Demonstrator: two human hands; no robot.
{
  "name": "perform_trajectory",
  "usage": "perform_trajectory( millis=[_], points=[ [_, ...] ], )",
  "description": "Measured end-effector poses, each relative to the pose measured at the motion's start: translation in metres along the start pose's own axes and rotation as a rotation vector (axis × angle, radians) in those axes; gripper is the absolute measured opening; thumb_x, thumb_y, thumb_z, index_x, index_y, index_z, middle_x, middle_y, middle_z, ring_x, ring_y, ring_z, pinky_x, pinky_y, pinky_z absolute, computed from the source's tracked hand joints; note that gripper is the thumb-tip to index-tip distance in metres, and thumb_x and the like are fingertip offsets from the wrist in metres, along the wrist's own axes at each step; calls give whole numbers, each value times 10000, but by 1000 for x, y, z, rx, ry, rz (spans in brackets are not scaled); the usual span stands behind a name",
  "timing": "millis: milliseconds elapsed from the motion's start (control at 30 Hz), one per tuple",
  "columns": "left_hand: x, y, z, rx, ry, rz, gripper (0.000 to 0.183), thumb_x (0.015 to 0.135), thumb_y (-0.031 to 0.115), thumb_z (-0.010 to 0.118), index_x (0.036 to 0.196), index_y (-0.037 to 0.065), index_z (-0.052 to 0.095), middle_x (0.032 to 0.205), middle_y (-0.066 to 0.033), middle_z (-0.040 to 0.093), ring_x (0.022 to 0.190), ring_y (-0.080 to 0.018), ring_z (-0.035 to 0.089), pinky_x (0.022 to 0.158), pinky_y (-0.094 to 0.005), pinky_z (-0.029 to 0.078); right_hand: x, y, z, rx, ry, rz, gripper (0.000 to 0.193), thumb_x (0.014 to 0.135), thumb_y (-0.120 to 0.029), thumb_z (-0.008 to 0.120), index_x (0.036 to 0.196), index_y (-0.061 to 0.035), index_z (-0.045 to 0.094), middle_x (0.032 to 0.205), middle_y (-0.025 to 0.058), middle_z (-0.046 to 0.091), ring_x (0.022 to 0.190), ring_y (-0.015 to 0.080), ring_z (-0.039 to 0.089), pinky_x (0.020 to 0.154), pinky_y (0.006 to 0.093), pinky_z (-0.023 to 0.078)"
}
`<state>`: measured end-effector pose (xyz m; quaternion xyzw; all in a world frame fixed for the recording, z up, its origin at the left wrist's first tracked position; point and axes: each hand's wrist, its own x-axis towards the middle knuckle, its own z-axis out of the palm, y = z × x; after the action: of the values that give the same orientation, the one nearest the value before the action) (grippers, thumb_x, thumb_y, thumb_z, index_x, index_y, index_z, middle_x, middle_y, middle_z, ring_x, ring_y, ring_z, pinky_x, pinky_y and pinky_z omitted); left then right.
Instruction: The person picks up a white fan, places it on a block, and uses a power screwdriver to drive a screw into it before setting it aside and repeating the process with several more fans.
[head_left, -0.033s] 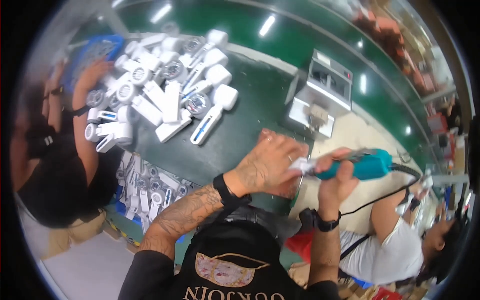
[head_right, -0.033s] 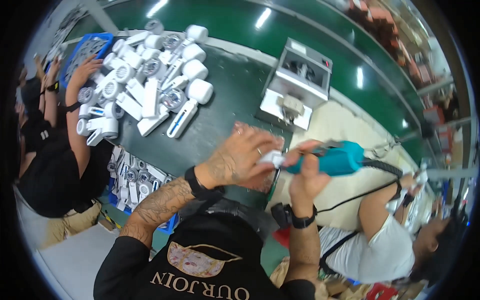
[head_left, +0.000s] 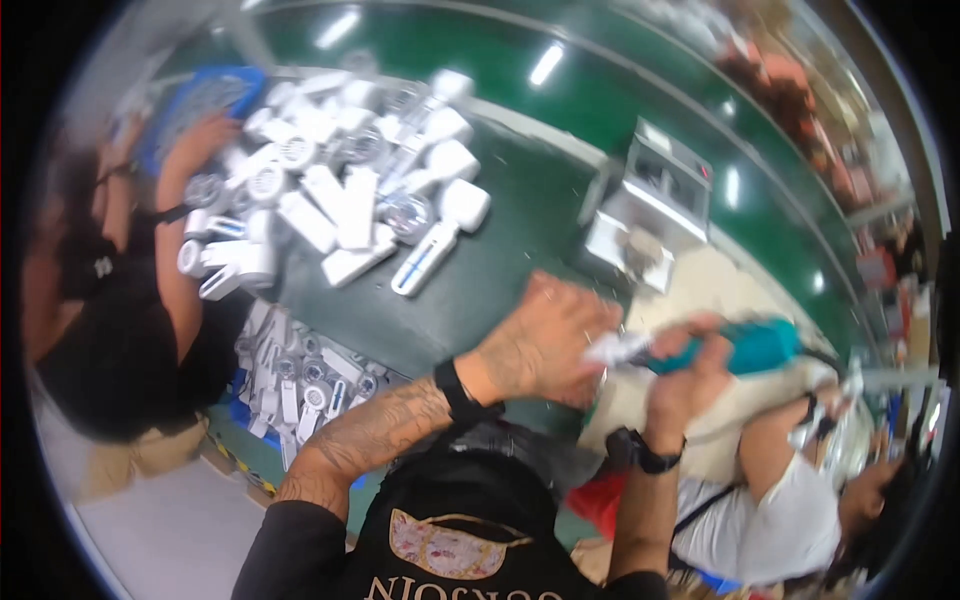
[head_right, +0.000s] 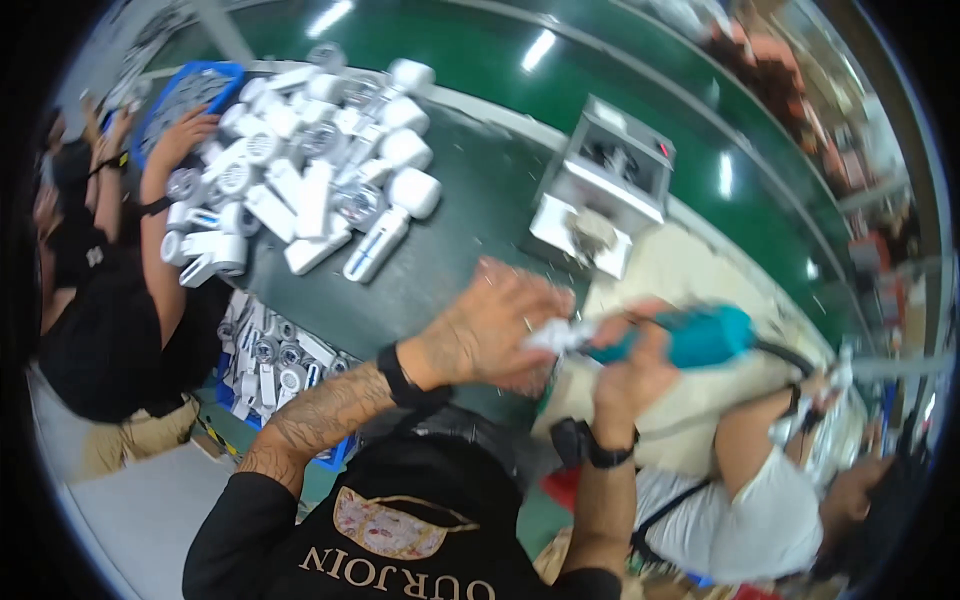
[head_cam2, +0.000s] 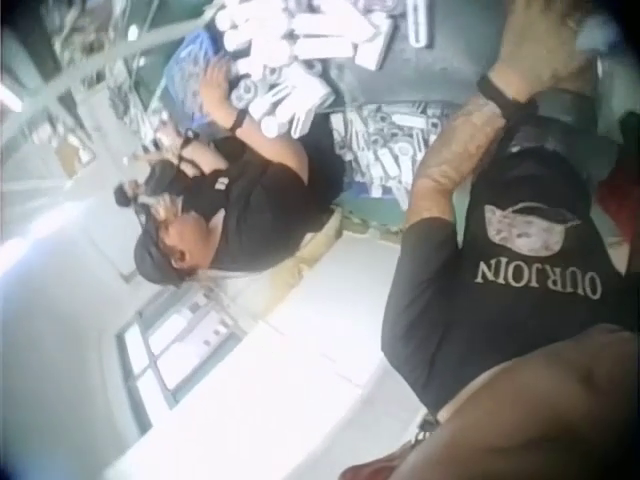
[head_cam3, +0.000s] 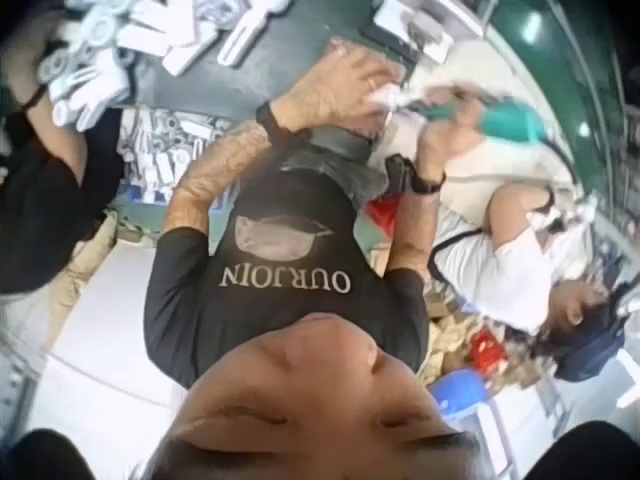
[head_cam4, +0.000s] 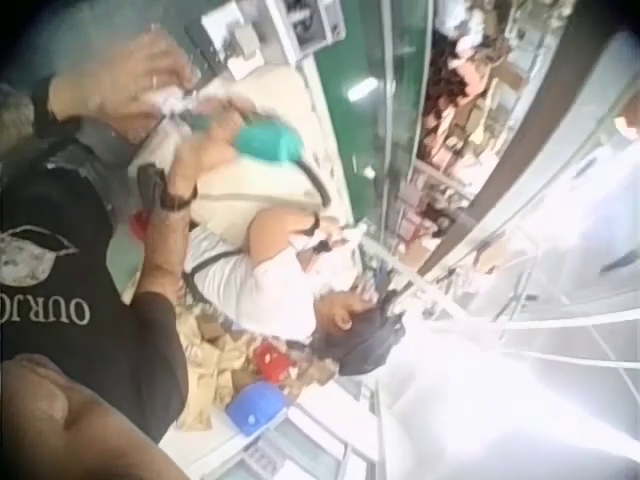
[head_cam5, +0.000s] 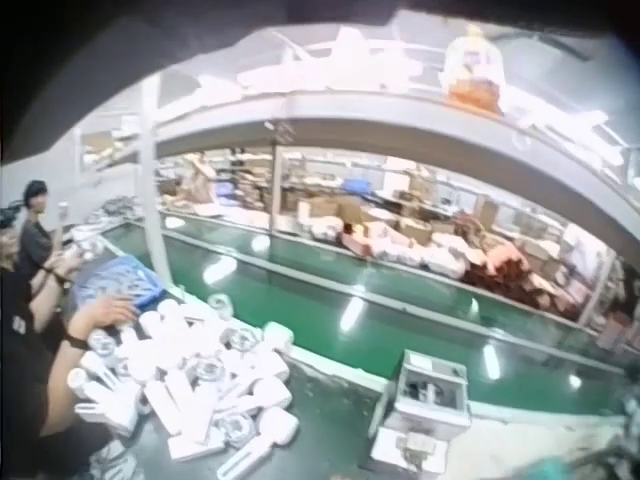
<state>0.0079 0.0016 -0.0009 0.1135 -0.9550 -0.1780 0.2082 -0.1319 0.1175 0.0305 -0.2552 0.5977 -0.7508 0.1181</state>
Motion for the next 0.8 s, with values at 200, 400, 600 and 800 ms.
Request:
perform_trajectory(
  millis=[200, 400, 600, 800],
  points=[
    [-32, 28, -13, -69, -29, 22, 443, 873, 334, 688, 1223, 75, 603, 1087, -94, 609, 987, -260, 615, 889, -380, 498, 78, -53, -28, 309, 248, -350, 468, 1036, -480, 466, 1049, -13, 493, 732, 41, 450, 672, 139, 431, 609, 266, 365],
    [-66, -46, -76, -417, 521, -650, 384, 980, 241, 599, 1254, -27, 575, 1153, -176, 644, 1063, -257, 633, 937, -342, 486, 105, -17, -30, 15, 372, -307, 407, 1036, -389, 517, 1060, 15, 558, 761, 37, 483, 695, 141, 484, 652, 277, 426],
    [-89, -144, -168, -961, 1116, -720, 483, 1021, 262, 545, 1380, -49, 459, 1268, -92, 611, 1156, -161, 580, 1017, -349, 423, 91, 41, -40, 15, 193, -295, 394, 1006, -375, 595, 1117, 3, 590, 742, 18, 533, 675, 112, 534, 613, 242, 439],
    [-56, -160, -140, -438, 1215, -804, 585, 940, 200, 641, 1431, -14, 405, 1444, -155, 416, 1258, -269, 491, 1078, -381, 382, 81, 50, -57, -49, 150, -355, 535, 944, -460, 664, 1136, 31, 570, 733, 29, 571, 652, 110, 529, 589, 236, 426]
  ],
)
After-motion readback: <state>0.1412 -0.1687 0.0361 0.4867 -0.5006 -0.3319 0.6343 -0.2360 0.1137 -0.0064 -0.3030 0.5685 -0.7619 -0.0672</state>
